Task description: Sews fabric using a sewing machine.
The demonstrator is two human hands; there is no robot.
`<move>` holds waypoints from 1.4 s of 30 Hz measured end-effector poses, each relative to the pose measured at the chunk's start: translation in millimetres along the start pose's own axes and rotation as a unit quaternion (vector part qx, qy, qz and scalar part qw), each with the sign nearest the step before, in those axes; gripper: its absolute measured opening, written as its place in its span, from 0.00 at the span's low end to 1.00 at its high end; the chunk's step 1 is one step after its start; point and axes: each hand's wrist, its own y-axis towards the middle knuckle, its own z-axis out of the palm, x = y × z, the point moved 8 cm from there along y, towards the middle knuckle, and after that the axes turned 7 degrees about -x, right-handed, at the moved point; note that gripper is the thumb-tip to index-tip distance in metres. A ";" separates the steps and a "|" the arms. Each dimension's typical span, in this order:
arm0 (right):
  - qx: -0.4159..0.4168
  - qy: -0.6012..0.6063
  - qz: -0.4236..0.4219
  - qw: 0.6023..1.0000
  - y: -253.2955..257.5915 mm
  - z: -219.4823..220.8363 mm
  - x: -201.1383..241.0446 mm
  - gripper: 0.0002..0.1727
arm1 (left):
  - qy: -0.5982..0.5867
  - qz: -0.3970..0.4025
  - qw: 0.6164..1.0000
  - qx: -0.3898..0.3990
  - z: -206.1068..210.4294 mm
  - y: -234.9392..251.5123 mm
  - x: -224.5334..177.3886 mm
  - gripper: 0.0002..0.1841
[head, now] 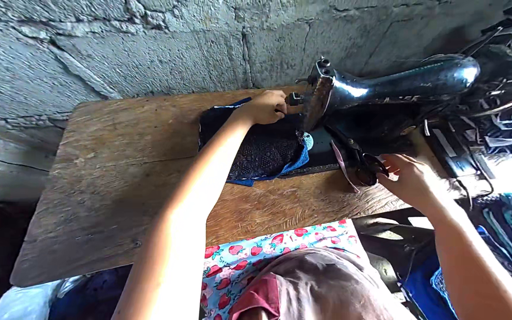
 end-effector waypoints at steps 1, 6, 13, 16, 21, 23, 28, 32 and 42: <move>-0.007 0.004 -0.007 1.000 0.8 -1.6 1.6 0.23 | 0.000 -0.005 1.000 -0.002 -0.2 -1.2 1.1 0.08; -0.001 0.007 -0.036 0.999 0.2 9.3 15.2 0.20 | -0.040 -0.059 0.997 0.018 3.0 5.3 1.7 0.12; 0.046 -0.046 0.005 0.998 19.4 -3.0 9.0 0.14 | -0.048 -0.085 0.995 0.002 4.2 12.9 1.4 0.10; 0.066 -0.062 -0.003 0.996 24.3 -8.5 2.8 0.13 | -0.091 -0.041 0.993 -0.062 1.1 10.7 12.6 0.12; -0.022 -0.042 -0.075 0.996 23.8 -21.4 11.2 0.19 | -0.058 -0.043 0.997 -0.018 5.6 7.7 5.0 0.14; -0.037 0.001 -0.116 0.993 25.7 -16.8 14.9 0.25 | -0.059 -0.040 0.997 -0.018 6.1 9.1 4.7 0.14; -0.001 0.089 -0.130 0.988 45.5 5.8 27.6 0.23 | -0.090 -0.034 0.994 -0.043 -0.7 6.5 1.1 0.11; 0.018 0.109 -0.141 0.984 65.3 15.5 40.4 0.18 | -0.096 -0.027 0.993 -0.057 -1.8 3.6 0.2 0.10; 0.027 0.127 -0.144 0.981 74.1 20.5 53.4 0.15 | -0.106 -0.005 0.991 -0.085 -2.6 3.4 2.1 0.11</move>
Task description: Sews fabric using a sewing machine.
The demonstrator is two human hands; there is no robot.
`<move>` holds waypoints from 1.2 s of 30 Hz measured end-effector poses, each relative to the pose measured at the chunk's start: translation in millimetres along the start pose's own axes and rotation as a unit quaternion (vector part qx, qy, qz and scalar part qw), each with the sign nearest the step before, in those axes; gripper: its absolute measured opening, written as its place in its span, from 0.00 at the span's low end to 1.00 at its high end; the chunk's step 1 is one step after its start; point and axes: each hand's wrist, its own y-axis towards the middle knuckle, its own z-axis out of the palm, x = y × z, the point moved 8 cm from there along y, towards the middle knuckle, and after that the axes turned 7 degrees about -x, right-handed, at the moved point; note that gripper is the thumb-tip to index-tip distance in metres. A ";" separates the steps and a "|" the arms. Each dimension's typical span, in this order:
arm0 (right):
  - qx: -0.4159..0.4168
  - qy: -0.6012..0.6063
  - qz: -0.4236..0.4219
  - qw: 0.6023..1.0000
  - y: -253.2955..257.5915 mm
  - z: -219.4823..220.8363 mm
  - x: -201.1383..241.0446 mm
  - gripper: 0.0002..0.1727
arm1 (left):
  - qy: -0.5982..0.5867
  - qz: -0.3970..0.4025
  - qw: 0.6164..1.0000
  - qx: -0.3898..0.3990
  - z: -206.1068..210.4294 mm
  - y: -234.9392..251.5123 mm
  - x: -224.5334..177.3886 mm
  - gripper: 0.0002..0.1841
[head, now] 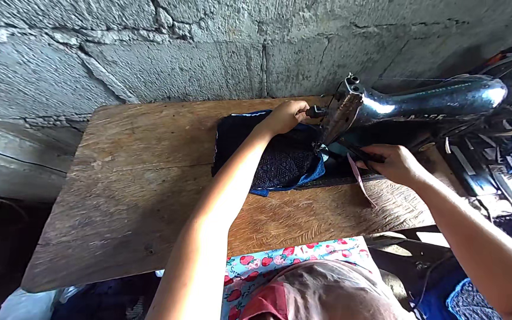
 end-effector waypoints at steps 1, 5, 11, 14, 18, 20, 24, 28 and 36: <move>0.002 -0.001 0.004 1.000 -0.9 0.6 -0.8 0.15 | -0.003 -0.003 1.000 -0.002 -0.2 0.2 -0.3 0.11; -0.027 -0.009 0.023 0.999 -9.6 -4.5 -7.1 0.15 | -0.049 -0.018 0.995 -0.083 -8.3 2.0 7.9 0.13; -0.058 -0.136 0.181 0.972 -51.0 -18.7 -2.8 0.15 | -0.119 -0.183 0.922 -0.319 -61.6 -15.7 55.0 0.23; -0.083 -0.143 0.202 0.965 -64.5 -13.2 -8.2 0.16 | -0.153 -0.202 0.858 -0.447 -100.8 -42.4 76.4 0.24; -0.105 -0.101 0.186 0.972 -66.4 -11.5 -13.9 0.20 | -0.057 -0.213 0.842 -0.492 -141.5 -76.7 90.7 0.20; -0.085 -0.088 0.177 0.977 -64.9 -10.2 -14.7 0.19 | 0.071 -0.251 0.877 -0.403 -145.9 -86.3 88.9 0.24; -0.069 -0.068 0.128 0.987 -69.7 -17.2 -8.9 0.18 | 0.200 -0.220 0.883 -0.364 -141.7 -107.7 60.6 0.22; -0.366 -0.176 0.087 0.910 -105.1 -123.7 -21.5 0.13 | 0.222 -0.163 0.882 -0.383 -141.0 -134.0 29.7 0.22; -0.363 -0.272 0.196 0.869 -97.4 -202.0 -134.5 0.50 | 0.198 -0.107 0.880 -0.418 -127.9 -148.2 -4.9 0.21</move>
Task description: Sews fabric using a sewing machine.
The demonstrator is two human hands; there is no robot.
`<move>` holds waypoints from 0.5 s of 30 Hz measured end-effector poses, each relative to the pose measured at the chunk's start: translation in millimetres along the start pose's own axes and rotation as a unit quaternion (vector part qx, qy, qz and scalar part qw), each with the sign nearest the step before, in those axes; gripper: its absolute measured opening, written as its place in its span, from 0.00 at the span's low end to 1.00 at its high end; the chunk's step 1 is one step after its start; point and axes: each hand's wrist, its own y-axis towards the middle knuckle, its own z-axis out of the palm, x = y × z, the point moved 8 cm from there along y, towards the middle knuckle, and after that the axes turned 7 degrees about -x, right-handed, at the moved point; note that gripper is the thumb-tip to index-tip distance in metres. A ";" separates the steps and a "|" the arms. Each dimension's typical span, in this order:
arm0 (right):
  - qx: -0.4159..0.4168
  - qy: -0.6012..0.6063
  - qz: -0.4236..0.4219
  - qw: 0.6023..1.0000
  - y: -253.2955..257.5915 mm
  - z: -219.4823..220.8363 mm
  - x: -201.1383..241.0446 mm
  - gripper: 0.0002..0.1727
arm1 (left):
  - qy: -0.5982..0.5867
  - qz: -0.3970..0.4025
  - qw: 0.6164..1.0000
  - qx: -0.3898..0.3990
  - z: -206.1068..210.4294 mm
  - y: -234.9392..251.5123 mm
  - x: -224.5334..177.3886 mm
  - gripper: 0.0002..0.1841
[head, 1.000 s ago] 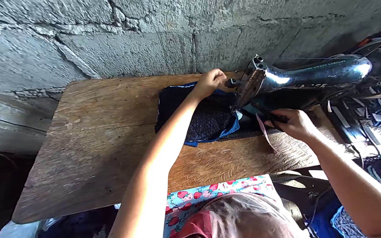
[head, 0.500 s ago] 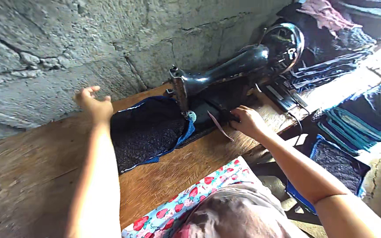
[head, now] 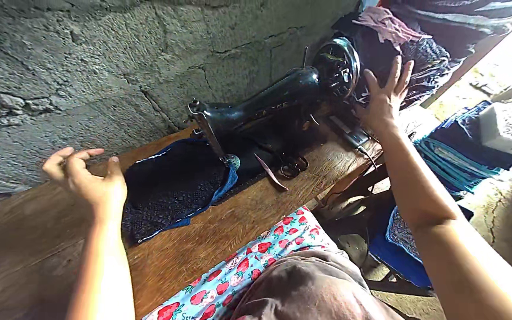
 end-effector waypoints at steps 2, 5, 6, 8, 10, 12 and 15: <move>-0.008 0.009 -0.025 1.000 5.6 6.5 -10.9 0.42 | -0.005 0.004 1.000 0.007 6.0 -3.8 -2.1 0.21; -0.011 0.022 -0.051 0.998 7.1 7.3 -21.1 0.38 | -0.011 0.018 1.000 0.017 12.6 -6.0 3.5 0.21; -0.010 0.027 -0.060 0.998 7.4 6.2 -23.1 0.37 | -0.011 0.020 1.000 0.017 12.6 -5.8 6.2 0.21; -0.009 0.035 -0.078 0.996 8.6 4.4 -27.4 0.35 | -0.010 0.019 1.000 0.021 10.5 -6.3 11.7 0.21; -0.014 0.043 -0.097 0.994 8.6 2.9 -32.6 0.34 | -0.010 0.006 0.999 0.032 8.1 -8.7 17.2 0.23; -0.002 0.045 -0.101 0.994 9.1 0.9 -36.5 0.34 | -0.021 -0.005 0.999 0.038 8.5 -11.4 24.0 0.23; -0.001 0.040 -0.106 0.994 10.4 -1.8 -38.5 0.35 | -0.020 -0.010 0.999 0.046 9.2 -14.0 23.8 0.23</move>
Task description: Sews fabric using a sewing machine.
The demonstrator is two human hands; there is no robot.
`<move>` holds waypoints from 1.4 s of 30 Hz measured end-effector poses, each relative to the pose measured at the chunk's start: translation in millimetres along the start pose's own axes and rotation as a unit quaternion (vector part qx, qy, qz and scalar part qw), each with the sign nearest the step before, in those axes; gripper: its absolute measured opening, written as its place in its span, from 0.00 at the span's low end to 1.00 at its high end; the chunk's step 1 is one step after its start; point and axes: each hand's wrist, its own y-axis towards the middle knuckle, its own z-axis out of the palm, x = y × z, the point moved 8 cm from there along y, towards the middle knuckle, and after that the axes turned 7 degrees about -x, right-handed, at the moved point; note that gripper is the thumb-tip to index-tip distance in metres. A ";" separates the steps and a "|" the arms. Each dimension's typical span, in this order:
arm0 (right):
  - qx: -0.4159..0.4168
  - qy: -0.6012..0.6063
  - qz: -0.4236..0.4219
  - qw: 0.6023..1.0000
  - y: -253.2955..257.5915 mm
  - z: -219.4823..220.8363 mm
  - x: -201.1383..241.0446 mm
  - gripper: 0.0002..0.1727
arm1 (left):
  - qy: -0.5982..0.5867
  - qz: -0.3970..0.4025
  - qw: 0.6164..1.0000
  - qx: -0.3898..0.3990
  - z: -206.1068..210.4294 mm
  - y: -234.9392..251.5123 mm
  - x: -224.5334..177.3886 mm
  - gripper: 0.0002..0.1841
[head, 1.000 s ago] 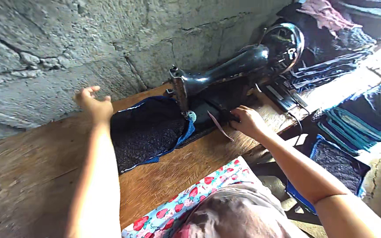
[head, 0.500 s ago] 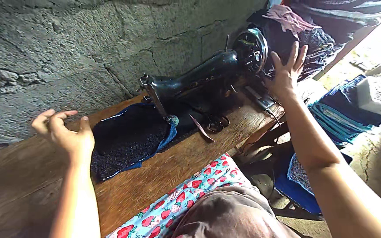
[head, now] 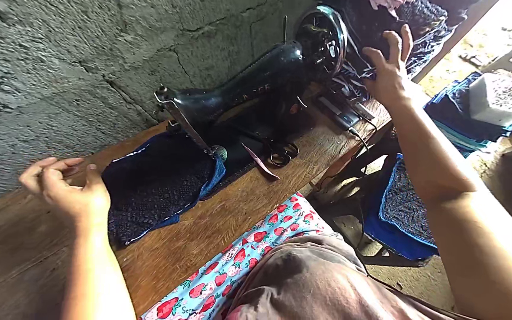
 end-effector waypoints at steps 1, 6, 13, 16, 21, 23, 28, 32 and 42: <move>0.000 -0.005 -0.001 1.000 -1.2 0.0 0.3 0.37 | 0.006 0.004 1.000 0.005 0.5 -0.4 -3.9 0.23; 0.008 -0.010 0.025 1.000 -7.6 -30.7 28.2 0.50 | 0.022 -0.015 0.996 0.084 5.6 -12.0 -40.2 0.20; -0.099 0.186 -0.270 0.940 -60.1 -46.4 190.3 0.17 | 0.001 -0.058 0.949 0.309 43.2 -101.8 -119.4 0.13; 0.046 0.320 -0.380 0.866 -78.2 1.7 262.0 0.10 | 0.025 -0.075 0.941 0.329 55.3 -122.7 -131.1 0.23; 0.243 0.387 -0.388 0.800 -81.9 73.2 327.5 0.12 | 0.033 -0.056 0.956 0.287 66.3 -127.8 -141.4 0.27; 0.324 0.306 -0.334 0.831 -74.3 89.6 332.2 0.11 | 0.042 -0.027 0.963 0.264 66.4 -125.1 -144.3 0.20; 0.386 0.226 -0.162 0.879 -56.8 101.8 309.6 0.09 | 0.086 0.045 0.982 0.160 57.9 -122.6 -157.6 0.11; 0.274 0.429 -0.315 0.801 -77.8 91.6 339.9 0.09 | 0.113 0.032 0.984 0.135 54.4 -125.8 -161.8 0.12; 0.335 0.435 -0.422 0.722 -83.9 110.1 383.7 0.11 | 0.064 -0.030 0.979 0.192 46.1 -130.1 -131.9 0.06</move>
